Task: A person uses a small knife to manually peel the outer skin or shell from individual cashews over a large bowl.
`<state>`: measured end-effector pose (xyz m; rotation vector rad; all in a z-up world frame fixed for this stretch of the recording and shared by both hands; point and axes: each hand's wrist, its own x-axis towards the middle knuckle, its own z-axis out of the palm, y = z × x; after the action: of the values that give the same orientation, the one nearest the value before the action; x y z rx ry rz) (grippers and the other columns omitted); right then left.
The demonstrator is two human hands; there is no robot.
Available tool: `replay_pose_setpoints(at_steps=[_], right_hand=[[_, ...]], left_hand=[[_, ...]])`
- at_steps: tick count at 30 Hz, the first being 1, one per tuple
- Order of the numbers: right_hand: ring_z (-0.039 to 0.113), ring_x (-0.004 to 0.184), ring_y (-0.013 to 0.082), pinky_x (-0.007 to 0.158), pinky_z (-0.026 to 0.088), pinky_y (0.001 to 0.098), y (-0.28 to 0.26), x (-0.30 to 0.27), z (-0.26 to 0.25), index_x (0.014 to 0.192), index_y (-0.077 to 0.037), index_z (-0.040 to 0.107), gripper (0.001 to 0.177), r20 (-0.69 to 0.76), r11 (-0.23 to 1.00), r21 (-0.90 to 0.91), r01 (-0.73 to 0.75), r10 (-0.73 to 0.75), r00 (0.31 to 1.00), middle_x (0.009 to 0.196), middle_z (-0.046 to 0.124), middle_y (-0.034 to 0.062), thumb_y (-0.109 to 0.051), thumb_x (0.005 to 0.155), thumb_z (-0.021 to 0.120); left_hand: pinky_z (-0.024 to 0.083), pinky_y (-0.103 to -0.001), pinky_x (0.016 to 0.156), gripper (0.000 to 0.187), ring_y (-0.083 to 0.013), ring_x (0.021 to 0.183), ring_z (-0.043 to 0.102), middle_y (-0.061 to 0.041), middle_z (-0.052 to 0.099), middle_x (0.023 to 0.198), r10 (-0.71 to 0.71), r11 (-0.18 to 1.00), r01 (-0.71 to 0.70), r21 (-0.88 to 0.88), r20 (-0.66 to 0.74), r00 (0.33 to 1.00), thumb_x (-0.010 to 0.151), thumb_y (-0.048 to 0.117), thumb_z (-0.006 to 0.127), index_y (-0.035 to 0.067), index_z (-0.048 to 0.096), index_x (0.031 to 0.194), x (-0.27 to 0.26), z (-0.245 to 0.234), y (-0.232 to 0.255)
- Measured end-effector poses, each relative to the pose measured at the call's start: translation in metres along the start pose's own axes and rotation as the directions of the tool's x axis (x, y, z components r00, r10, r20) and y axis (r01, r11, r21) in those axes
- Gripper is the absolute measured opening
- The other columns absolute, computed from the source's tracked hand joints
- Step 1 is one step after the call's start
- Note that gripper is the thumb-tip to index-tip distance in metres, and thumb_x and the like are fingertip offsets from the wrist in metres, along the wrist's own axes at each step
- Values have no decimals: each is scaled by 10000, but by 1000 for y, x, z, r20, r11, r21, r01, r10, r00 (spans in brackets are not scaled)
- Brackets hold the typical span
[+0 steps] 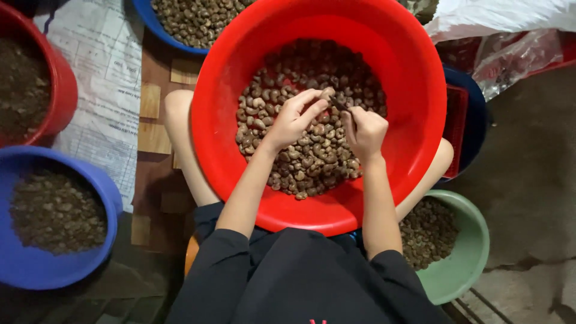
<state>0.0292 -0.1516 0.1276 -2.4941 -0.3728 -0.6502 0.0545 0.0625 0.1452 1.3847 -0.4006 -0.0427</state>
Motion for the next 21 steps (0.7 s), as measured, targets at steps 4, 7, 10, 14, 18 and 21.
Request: replay_pose_setpoints(at_steps=[4, 7, 10, 14, 18, 21], right_hand=[[637, 582, 352, 544, 511, 455, 2, -1, -1, 878, -163, 643, 271, -1, 996, -84, 24, -24, 1000, 588, 568, 65, -310, 1103, 603], [620, 557, 347, 524, 510, 447, -1, 3, 1, 876, -158, 657, 252, -16, 999, -33, 22, -23, 1000, 577, 562, 45, -283, 1089, 612], [621, 543, 335, 523, 517, 443, 3, 3, 2, 875, -164, 667, 239, -9, 996, -76, 37, -38, 999, 569, 564, 43, -286, 1078, 640], [600, 537, 329, 543, 520, 424, 8, -3, 1, 858, -187, 665, 211, -4, 985, -114, 131, -132, 991, 592, 551, 34, -312, 1027, 682], [585, 509, 288, 541, 514, 417, 17, -1, 2, 808, -205, 616, 256, 26, 944, -306, 123, -121, 992, 564, 529, 20, -307, 1027, 700], [624, 565, 302, 563, 529, 410, 4, 3, -3, 860, -190, 661, 235, -30, 996, -75, 41, -43, 999, 600, 565, -5, -293, 1069, 632]], left_hand=[[584, -309, 658, 203, -161, 750, 681, -113, 664, 865, -27, 998, 30, -55, 41, 999, 1088, 179, 596, 24, 715, 1143, 5, -7, -1], [587, -301, 617, 200, -173, 705, 689, -113, 648, 851, -13, 999, 15, -41, 40, 999, 1085, 168, 602, 9, 707, 1145, 10, -8, 2], [586, -335, 591, 194, -226, 700, 711, -116, 642, 848, 16, 998, -21, 60, 72, 997, 1072, 171, 620, 15, 706, 1149, 9, -7, 9], [569, -426, 675, 235, -381, 784, 681, -136, 637, 906, 65, 952, -98, 291, 121, 991, 1060, 220, 633, 36, 683, 1198, 8, -7, 7], [555, -423, 702, 243, -357, 791, 666, -122, 633, 886, 47, 918, -99, 383, 141, 989, 1073, 268, 623, 53, 675, 1172, 8, -11, 25], [561, -440, 677, 283, -342, 805, 678, -100, 642, 908, 39, 830, -101, 548, 124, 992, 1071, 321, 618, 68, 659, 1191, 7, -9, 27]])
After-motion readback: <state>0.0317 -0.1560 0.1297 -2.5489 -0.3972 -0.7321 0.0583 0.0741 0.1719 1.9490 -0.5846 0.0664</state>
